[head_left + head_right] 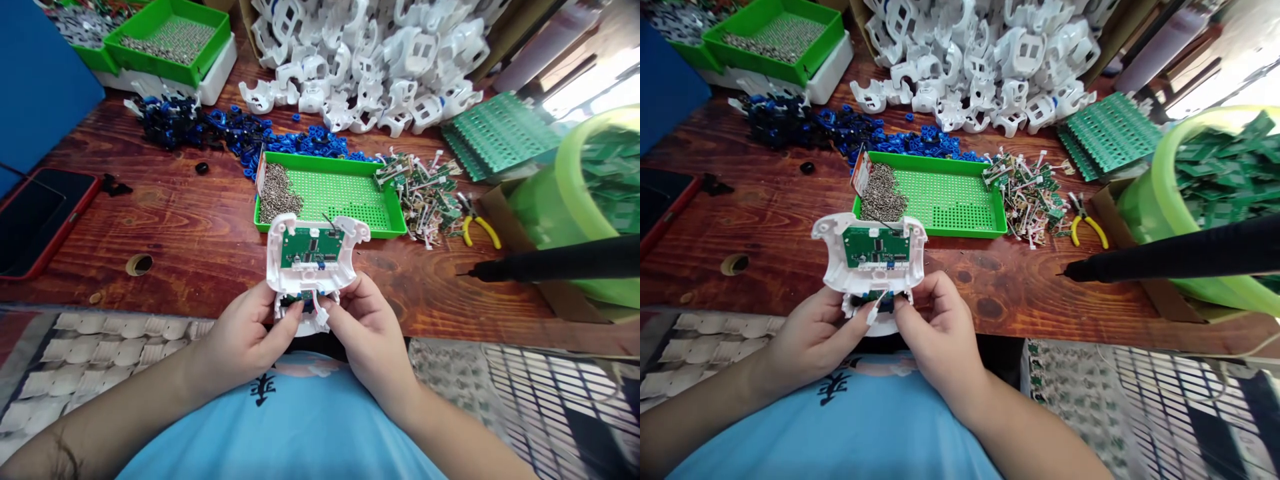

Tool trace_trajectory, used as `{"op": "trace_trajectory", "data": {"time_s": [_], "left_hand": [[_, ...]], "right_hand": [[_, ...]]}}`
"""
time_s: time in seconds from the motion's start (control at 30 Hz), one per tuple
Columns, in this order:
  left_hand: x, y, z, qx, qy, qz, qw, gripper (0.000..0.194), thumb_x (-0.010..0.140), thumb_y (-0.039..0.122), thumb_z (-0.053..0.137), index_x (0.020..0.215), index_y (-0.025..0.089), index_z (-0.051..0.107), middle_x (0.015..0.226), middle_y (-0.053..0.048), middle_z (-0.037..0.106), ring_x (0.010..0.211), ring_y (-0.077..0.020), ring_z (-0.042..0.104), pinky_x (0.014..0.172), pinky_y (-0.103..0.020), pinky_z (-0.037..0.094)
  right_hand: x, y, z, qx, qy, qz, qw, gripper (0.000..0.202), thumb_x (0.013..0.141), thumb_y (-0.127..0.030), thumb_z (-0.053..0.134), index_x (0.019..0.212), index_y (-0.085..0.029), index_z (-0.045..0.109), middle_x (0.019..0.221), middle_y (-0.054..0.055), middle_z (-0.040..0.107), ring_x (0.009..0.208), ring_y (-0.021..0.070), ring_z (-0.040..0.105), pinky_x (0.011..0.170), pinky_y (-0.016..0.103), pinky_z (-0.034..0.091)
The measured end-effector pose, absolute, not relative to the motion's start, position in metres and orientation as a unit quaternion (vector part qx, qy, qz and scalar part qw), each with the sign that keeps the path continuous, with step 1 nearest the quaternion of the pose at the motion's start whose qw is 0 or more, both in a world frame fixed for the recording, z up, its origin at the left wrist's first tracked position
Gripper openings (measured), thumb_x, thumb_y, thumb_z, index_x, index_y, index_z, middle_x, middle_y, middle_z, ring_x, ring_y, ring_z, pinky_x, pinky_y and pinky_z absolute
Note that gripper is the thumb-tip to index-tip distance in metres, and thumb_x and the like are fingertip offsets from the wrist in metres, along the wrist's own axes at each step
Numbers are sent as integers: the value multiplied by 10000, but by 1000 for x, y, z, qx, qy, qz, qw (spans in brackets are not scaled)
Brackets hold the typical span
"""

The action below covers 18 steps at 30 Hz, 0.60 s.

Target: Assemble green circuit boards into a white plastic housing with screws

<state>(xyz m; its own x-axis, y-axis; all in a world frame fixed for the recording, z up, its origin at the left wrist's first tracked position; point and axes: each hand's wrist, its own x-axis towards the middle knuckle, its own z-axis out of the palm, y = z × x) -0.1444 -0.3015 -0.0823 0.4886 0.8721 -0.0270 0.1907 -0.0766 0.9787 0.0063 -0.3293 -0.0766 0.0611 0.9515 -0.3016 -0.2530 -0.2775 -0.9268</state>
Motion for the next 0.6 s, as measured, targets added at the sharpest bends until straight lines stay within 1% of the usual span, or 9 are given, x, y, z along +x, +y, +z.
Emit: {"op": "trace_trajectory", "data": {"time_s": [0.1, 0.3, 0.5, 0.6], "left_hand": [[-143, -302, -83, 651, 408, 314, 558, 366, 887, 235, 472, 1249, 189, 448, 1155, -49, 572, 1006, -148, 561, 896, -217, 429], [-139, -298, -86, 609, 393, 318, 612, 373, 892, 238, 474, 1261, 213, 429, 1212, -35, 545, 1089, -154, 523, 948, -224, 406], [-135, -295, -91, 514, 366, 327, 703, 352, 881, 232, 505, 1227, 195, 454, 1158, -31, 587, 1013, -109, 564, 868, -149, 443], [-134, -294, -93, 494, 343, 328, 728, 339, 867, 225, 532, 1202, 206, 479, 1154, -23, 592, 993, -101, 570, 864, -142, 441]], "right_hand": [[5, -329, -78, -526, -340, 591, 508, 227, 736, -291, 608, 773, -138, 444, 721, -28, 505, 627, 9, 479, 589, 106, 432], [4, -328, -84, -533, -333, 582, 516, 235, 728, -273, 601, 762, -140, 411, 687, -39, 464, 605, 6, 444, 559, 101, 404], [13, -324, -81, -538, -330, 622, 463, 228, 707, -276, 599, 752, -133, 427, 680, -30, 470, 597, 17, 423, 549, 119, 379], [17, -324, -80, -541, -330, 613, 471, 226, 703, -259, 604, 737, -131, 422, 678, -27, 473, 604, 21, 425, 559, 124, 380]]}}
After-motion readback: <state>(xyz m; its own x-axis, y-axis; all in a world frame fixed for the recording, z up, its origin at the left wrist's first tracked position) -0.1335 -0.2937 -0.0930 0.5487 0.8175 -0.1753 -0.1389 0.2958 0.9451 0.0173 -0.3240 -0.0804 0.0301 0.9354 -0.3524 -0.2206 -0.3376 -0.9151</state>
